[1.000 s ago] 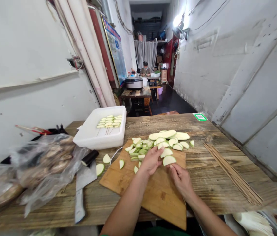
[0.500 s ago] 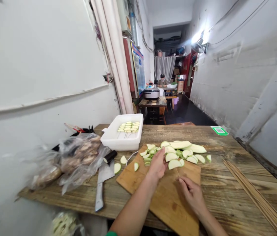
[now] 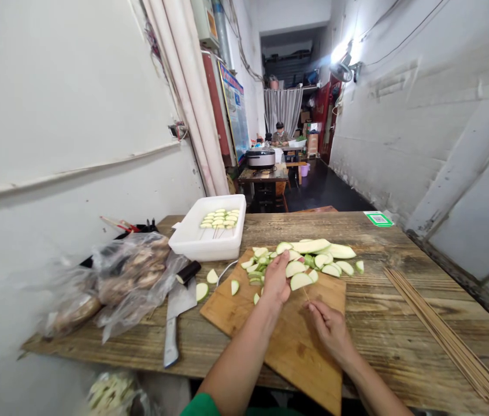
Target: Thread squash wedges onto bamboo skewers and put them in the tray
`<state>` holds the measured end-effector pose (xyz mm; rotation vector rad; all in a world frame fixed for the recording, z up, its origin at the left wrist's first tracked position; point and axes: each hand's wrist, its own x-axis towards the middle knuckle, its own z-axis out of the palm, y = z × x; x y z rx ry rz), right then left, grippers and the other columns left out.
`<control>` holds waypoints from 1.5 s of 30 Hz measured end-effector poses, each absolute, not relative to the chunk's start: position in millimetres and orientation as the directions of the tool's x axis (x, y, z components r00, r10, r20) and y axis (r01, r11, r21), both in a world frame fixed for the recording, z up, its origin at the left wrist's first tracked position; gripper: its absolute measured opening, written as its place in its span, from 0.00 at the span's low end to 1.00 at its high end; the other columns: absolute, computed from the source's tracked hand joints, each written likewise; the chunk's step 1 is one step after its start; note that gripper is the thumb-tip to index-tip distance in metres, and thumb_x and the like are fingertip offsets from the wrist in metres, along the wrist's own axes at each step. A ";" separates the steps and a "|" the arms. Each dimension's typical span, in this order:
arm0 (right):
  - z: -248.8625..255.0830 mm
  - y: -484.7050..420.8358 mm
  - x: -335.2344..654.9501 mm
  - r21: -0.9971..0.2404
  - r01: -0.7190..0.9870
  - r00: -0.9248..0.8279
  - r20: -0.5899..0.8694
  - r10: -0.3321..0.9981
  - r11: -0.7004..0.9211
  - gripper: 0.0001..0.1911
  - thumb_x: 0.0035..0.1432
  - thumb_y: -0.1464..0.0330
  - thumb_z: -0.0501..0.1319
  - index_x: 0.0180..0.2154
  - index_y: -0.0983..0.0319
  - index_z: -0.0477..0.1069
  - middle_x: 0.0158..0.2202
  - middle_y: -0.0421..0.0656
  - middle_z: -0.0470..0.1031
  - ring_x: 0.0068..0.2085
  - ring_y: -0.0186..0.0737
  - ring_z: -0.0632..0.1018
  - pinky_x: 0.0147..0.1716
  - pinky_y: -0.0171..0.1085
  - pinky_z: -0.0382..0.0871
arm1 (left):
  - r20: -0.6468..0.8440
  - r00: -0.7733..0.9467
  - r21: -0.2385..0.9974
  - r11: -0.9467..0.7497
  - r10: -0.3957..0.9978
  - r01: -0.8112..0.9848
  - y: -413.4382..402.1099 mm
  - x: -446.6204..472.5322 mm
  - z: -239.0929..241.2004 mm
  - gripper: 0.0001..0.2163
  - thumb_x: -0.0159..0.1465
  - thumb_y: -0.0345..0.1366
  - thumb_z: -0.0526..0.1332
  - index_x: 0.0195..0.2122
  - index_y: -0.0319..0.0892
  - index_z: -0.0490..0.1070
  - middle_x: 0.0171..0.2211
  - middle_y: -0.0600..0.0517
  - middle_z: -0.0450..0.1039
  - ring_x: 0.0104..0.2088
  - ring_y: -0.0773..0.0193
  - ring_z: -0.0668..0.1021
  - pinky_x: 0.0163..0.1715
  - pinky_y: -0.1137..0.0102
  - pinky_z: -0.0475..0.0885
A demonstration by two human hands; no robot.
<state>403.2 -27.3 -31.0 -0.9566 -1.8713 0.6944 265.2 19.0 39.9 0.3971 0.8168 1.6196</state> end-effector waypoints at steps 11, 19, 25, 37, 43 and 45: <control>-28.2 -28.5 403.6 -0.790 0.310 -0.272 0.459 0.846 0.529 0.16 0.62 0.62 0.50 0.33 0.64 0.73 0.29 0.46 0.78 0.30 0.40 0.78 0.29 0.34 0.72 | -0.192 -0.183 0.715 0.010 0.964 -0.699 21.5 267.4 39.3 0.13 0.53 0.39 0.65 0.34 0.37 0.69 0.28 0.48 0.75 0.31 0.61 0.78 0.33 0.65 0.75; -29.7 -26.2 403.4 -0.821 0.301 -0.249 0.424 0.871 0.486 0.16 0.61 0.62 0.51 0.34 0.64 0.73 0.31 0.47 0.78 0.32 0.41 0.78 0.31 0.33 0.72 | -0.144 -0.176 0.743 -0.011 0.974 -0.669 21.8 271.1 33.5 0.16 0.54 0.45 0.63 0.35 0.36 0.70 0.32 0.45 0.75 0.37 0.58 0.78 0.37 0.64 0.73; -22.6 -31.3 406.7 -0.806 0.324 -0.219 0.446 0.868 0.496 0.16 0.61 0.62 0.51 0.34 0.63 0.73 0.31 0.47 0.78 0.33 0.42 0.78 0.31 0.33 0.71 | -0.031 -0.377 0.866 -0.164 0.926 -0.473 -14.2 237.0 41.0 0.18 0.56 0.44 0.62 0.47 0.45 0.69 0.50 0.48 0.69 0.52 0.60 0.70 0.50 0.69 0.65; 113.7 53.3 266.3 -0.760 0.394 -0.579 0.231 0.782 0.517 0.13 0.59 0.69 0.51 0.29 0.64 0.73 0.17 0.36 0.65 0.20 0.30 0.66 0.18 0.28 0.56 | 0.601 -0.341 0.756 -0.376 0.723 0.535 -84.9 180.4 -12.8 0.13 0.57 0.33 0.58 0.44 0.41 0.71 0.37 0.44 0.74 0.37 0.58 0.74 0.40 0.63 0.70; 124.5 112.3 120.7 -0.726 0.599 -0.503 -0.014 0.864 0.338 0.09 0.60 0.69 0.56 0.33 0.69 0.71 0.25 0.40 0.71 0.23 0.29 0.71 0.22 0.29 0.65 | 0.721 -0.280 0.599 -0.367 0.634 0.711 -75.2 180.0 -25.6 0.13 0.57 0.26 0.55 0.44 0.40 0.67 0.37 0.45 0.73 0.39 0.60 0.75 0.39 0.64 0.71; 120.5 119.2 87.3 -0.716 0.622 -0.486 -0.035 0.873 0.317 0.11 0.61 0.65 0.57 0.41 0.67 0.68 0.36 0.42 0.72 0.32 0.32 0.75 0.30 0.35 0.71 | 0.738 -0.267 0.571 -0.361 0.620 0.737 -74.0 180.1 -27.8 0.13 0.57 0.26 0.54 0.43 0.41 0.67 0.36 0.45 0.74 0.37 0.60 0.75 0.38 0.64 0.72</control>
